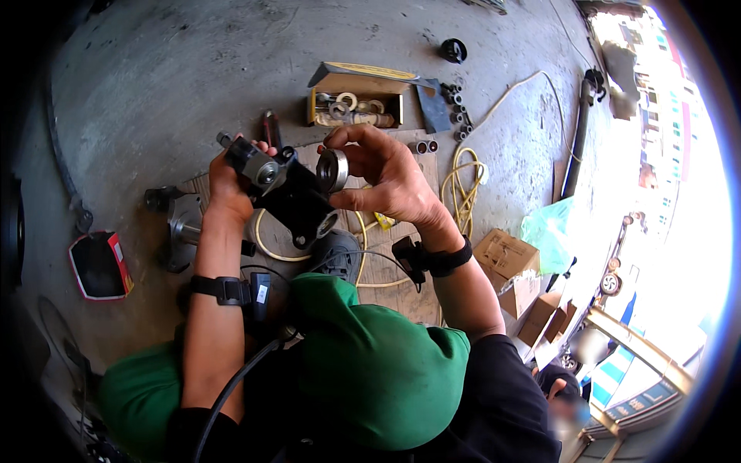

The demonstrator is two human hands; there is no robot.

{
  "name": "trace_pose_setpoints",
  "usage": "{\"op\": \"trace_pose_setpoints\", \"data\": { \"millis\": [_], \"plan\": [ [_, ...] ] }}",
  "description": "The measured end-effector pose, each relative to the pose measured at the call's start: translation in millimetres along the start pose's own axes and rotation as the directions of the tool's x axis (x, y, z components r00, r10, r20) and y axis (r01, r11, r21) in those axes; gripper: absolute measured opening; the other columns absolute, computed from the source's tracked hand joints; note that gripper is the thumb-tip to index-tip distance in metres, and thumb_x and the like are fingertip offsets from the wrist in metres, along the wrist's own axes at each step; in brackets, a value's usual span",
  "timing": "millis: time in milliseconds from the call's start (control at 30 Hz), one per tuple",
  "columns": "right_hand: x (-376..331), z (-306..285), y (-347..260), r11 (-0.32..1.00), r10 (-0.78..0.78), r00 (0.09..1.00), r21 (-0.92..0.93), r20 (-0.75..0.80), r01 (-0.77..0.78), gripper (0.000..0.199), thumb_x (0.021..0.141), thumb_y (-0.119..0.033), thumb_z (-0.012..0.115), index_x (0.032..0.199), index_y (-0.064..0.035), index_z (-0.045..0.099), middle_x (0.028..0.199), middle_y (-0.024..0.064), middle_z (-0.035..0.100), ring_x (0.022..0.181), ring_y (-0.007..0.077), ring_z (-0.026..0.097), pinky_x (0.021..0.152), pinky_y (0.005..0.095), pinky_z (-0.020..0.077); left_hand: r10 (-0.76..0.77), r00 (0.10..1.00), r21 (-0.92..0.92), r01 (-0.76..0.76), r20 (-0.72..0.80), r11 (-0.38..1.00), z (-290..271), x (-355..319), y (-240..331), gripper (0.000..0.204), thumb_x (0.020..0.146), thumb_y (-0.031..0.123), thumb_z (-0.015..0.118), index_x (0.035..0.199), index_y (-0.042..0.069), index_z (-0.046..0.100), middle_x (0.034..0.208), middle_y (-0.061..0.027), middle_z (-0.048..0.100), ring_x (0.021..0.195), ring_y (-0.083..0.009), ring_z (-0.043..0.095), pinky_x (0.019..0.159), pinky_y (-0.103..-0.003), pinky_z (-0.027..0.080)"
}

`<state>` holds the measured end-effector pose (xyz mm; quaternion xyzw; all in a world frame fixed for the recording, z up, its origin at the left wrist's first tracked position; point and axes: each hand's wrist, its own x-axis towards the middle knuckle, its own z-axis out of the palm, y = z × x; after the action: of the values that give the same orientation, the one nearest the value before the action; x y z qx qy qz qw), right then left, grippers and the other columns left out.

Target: The person inserts a kingpin into a metal steering knuckle component by hand, then places washers and a nut onto the end of the pin.

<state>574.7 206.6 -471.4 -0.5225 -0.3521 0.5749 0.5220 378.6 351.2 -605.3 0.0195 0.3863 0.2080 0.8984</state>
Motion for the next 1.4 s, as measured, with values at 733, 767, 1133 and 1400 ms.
{"op": "trace_pose_setpoints", "data": {
  "millis": [733, 767, 1133, 1400],
  "plan": [
    [52, 85, -5, 0.285, -0.037, 0.997, -0.957, -0.061, -0.049, 0.049, 0.067, -0.014, 0.073, 0.098, 0.0127, 0.045, 0.092, 0.0324, 0.057, 0.088, 0.0490, 0.061, 0.077, 0.0478, 0.0520, 0.002, 0.996, 0.060, 0.003, -0.094, 0.998, 13, -9, -1, 0.040, 0.101, 0.038, 0.047, 0.097, 0.003, 0.066, 0.089, -0.0104, 0.070, 0.083, -0.0220, 0.068, 0.080, -0.033, 0.055],
    [54, 86, -6, 0.267, -0.040, 0.999, -0.964, -0.023, -0.011, 0.049, 0.068, -0.014, 0.073, 0.098, 0.0130, 0.045, 0.091, 0.0329, 0.057, 0.088, 0.0489, 0.061, 0.077, 0.0478, 0.0520, 0.007, 0.995, 0.058, -0.001, -0.104, 0.998, 16, -12, -1, 0.040, 0.101, 0.038, 0.048, 0.098, 0.003, 0.066, 0.089, -0.0097, 0.071, 0.084, -0.0217, 0.068, 0.081, -0.034, 0.054],
    [66, 91, -8, 0.189, 0.118, 0.992, -0.980, -0.034, -0.056, 0.042, 0.071, -0.014, 0.068, 0.095, 0.0176, 0.055, 0.094, 0.0277, 0.057, 0.092, 0.0398, 0.061, 0.080, 0.0406, 0.0544, 0.015, 1.000, -0.020, -0.015, -0.004, 1.000, 13, -6, -7, 0.038, 0.101, 0.038, 0.046, 0.102, 0.006, 0.067, 0.094, -0.0070, 0.071, 0.083, -0.0211, 0.068, 0.080, -0.035, 0.053],
    [71, 79, 10, 0.300, 0.015, 0.999, -0.953, -0.044, -0.046, 0.052, 0.065, -0.024, 0.083, 0.090, 0.0102, 0.052, 0.084, 0.0305, 0.063, 0.085, 0.0459, 0.065, 0.074, 0.0465, 0.0537, 0.014, 0.991, -0.067, -0.023, -0.131, 0.997, 27, -14, -3, 0.034, 0.101, 0.034, 0.048, 0.100, 0.006, 0.066, 0.089, -0.0079, 0.070, 0.081, -0.0219, 0.067, 0.080, -0.036, 0.053]
  ]
}}
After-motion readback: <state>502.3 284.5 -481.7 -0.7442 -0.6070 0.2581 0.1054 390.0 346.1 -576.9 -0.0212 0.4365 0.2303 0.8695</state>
